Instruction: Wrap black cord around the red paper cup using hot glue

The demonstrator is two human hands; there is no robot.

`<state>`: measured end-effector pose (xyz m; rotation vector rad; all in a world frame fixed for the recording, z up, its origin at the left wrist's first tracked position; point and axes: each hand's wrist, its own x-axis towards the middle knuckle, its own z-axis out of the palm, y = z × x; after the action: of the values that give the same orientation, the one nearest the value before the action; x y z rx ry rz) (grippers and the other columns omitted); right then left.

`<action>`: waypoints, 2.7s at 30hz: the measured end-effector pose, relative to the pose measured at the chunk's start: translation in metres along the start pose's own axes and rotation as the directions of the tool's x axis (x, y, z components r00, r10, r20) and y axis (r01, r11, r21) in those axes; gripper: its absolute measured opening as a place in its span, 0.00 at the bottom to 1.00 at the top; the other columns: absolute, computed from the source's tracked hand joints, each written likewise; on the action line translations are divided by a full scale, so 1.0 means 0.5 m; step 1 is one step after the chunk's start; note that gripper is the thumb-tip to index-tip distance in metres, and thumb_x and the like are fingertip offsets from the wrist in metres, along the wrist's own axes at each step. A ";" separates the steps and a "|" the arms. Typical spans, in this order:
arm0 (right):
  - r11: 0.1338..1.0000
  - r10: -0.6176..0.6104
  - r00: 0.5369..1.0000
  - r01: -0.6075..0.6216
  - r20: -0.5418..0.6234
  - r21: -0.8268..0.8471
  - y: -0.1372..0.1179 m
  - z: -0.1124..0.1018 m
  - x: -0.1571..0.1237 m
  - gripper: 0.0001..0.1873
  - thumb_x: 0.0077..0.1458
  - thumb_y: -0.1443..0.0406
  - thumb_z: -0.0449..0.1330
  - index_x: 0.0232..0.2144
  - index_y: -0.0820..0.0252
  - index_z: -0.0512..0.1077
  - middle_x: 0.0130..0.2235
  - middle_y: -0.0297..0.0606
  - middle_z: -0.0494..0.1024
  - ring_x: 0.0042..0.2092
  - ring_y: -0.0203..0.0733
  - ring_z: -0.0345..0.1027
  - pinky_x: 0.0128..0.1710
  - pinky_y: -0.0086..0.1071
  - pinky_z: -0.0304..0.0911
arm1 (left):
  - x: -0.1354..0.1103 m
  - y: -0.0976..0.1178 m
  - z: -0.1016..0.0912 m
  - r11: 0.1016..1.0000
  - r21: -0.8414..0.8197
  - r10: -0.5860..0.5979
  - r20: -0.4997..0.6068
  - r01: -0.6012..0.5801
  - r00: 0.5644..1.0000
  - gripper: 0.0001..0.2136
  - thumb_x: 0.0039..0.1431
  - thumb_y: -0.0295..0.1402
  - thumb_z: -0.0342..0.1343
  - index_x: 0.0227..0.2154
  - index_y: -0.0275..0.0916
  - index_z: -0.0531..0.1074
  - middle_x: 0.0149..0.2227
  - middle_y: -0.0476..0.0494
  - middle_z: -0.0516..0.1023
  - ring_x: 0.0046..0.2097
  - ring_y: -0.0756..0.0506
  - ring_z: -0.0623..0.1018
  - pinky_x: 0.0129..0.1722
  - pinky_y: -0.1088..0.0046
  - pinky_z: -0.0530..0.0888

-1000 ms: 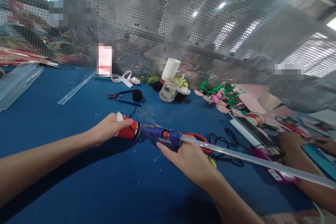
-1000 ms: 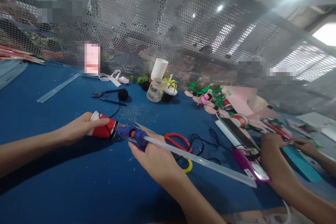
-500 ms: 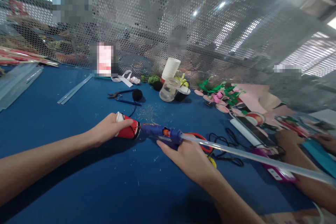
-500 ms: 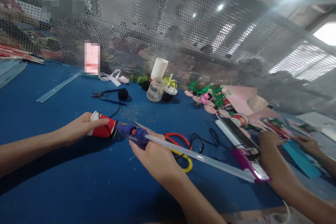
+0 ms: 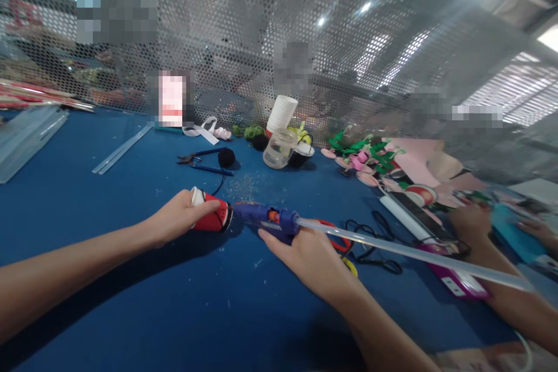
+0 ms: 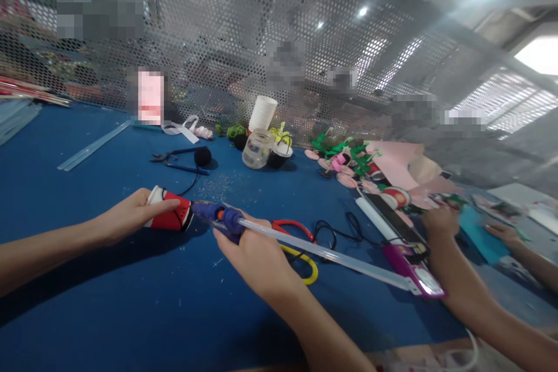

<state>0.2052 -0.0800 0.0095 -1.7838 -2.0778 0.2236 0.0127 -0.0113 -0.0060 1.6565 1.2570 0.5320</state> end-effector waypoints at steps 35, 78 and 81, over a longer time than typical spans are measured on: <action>0.999 0.034 0.998 -0.034 0.056 -0.004 -0.004 -0.005 -0.001 0.12 0.49 0.61 0.51 0.31 0.61 0.70 0.30 0.39 0.74 0.33 0.45 0.67 0.33 0.34 0.59 | 0.000 -0.001 0.003 1.000 -0.002 0.011 0.002 -0.011 1.000 0.16 0.45 0.43 0.48 0.12 0.39 0.54 0.13 0.56 0.52 0.17 0.54 0.52 0.16 0.77 0.48; 0.999 -0.002 1.000 0.003 0.007 -0.042 -0.007 -0.003 -0.019 0.09 0.45 0.62 0.54 0.27 0.60 0.72 0.26 0.38 0.75 0.29 0.43 0.68 0.27 0.30 0.60 | 0.007 -0.009 0.005 0.996 -0.088 -0.024 -0.016 0.023 1.000 0.16 0.45 0.45 0.47 0.14 0.37 0.59 0.14 0.55 0.54 0.18 0.54 0.54 0.18 0.77 0.49; 1.000 0.009 1.000 -0.009 -0.005 0.010 -0.006 -0.007 -0.017 0.10 0.46 0.62 0.53 0.29 0.60 0.72 0.27 0.37 0.75 0.29 0.42 0.68 0.28 0.30 0.60 | 0.005 -0.008 0.006 0.997 -0.067 -0.026 -0.023 0.025 0.999 0.16 0.45 0.45 0.47 0.13 0.38 0.58 0.14 0.56 0.54 0.18 0.54 0.53 0.17 0.77 0.49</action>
<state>0.2047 -0.0893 0.0120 -1.7863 -2.0621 0.2306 0.0141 -0.0099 -0.0112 1.5807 1.2630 0.5737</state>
